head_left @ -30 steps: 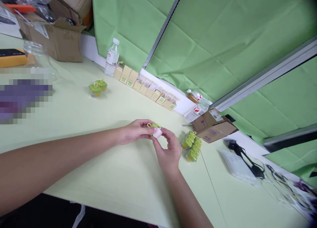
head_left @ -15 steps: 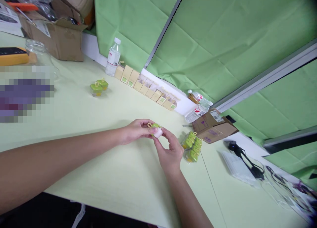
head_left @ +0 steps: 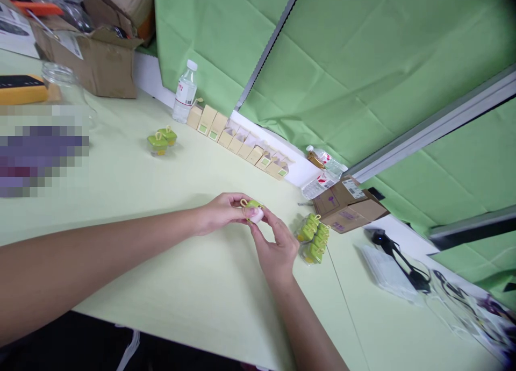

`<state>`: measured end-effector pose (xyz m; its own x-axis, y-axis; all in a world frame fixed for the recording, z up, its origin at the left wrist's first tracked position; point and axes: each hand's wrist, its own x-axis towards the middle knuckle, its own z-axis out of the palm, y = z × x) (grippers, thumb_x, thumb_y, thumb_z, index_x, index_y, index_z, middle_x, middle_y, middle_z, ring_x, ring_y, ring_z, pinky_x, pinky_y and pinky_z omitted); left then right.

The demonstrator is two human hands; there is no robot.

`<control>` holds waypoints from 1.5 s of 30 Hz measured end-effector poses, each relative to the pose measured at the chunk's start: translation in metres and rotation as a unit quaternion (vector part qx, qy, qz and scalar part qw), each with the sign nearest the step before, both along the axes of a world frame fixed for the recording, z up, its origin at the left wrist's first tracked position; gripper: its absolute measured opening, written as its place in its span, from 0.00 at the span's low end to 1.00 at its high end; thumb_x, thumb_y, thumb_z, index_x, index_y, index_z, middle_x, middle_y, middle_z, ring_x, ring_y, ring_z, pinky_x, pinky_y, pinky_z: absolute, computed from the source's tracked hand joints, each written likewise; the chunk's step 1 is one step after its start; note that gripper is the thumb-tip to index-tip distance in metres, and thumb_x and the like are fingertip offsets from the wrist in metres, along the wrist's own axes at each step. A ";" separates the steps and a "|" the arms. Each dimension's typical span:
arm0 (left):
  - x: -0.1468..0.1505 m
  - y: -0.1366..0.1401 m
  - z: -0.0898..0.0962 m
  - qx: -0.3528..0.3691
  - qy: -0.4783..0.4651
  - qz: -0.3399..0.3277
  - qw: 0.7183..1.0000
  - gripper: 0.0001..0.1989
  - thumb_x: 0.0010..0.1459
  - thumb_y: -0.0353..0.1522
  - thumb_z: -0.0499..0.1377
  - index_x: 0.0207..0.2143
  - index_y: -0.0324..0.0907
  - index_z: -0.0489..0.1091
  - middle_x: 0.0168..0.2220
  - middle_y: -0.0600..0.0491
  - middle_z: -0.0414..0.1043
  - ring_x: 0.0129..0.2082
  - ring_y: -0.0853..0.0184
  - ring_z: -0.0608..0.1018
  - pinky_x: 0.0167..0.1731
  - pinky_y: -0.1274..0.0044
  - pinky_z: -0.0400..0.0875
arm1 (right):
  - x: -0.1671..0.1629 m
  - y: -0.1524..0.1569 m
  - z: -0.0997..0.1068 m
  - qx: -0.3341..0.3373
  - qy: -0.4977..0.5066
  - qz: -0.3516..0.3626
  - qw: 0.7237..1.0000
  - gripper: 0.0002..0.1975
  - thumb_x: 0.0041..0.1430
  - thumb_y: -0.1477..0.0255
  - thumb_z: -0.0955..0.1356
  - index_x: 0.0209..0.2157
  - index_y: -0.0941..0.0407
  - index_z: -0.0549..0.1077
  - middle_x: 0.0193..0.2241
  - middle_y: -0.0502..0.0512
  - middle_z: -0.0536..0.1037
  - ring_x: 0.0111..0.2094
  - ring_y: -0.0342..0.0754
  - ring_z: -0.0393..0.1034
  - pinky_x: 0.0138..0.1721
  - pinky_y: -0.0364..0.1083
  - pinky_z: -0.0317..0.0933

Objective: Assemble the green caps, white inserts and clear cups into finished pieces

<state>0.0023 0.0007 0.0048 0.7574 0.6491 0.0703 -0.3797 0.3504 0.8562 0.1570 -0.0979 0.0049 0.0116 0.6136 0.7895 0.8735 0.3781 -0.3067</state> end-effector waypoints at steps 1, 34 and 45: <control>0.000 0.000 0.001 0.001 0.001 -0.001 1.000 0.19 0.48 0.38 0.71 0.41 0.38 0.75 0.43 0.46 0.77 0.45 0.61 0.78 0.50 0.66 0.72 | 0.000 0.000 -0.001 -0.007 0.004 -0.007 1.000 0.21 0.56 0.75 0.73 0.52 0.52 0.73 0.43 0.55 0.82 0.41 0.51 0.78 0.45 0.53 0.74; -0.008 0.010 -0.001 -0.015 -0.010 -0.090 0.996 0.15 0.53 0.39 0.68 0.37 0.37 0.77 0.39 0.47 0.75 0.38 0.67 0.74 0.41 0.75 0.67 | 0.010 0.006 0.006 -0.238 0.309 0.168 0.906 0.21 0.57 0.63 0.72 0.51 0.52 0.68 0.47 0.60 0.76 0.46 0.51 0.75 0.48 0.55 0.72; -0.012 0.012 0.001 -0.026 -0.003 -0.170 0.985 0.18 0.56 0.44 0.64 0.37 0.38 0.77 0.36 0.49 0.75 0.34 0.69 0.74 0.38 0.76 0.69 | 0.012 0.007 0.002 -0.261 0.293 0.182 0.902 0.16 0.57 0.64 0.72 0.45 0.54 0.72 0.38 0.56 0.81 0.37 0.49 0.77 0.43 0.52 0.72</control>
<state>-0.0100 0.0127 0.0060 0.9313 0.3611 0.0483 -0.2374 0.5011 0.8322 0.1686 -0.0904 0.0066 0.0552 0.9471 0.3162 0.3510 0.2781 -0.8941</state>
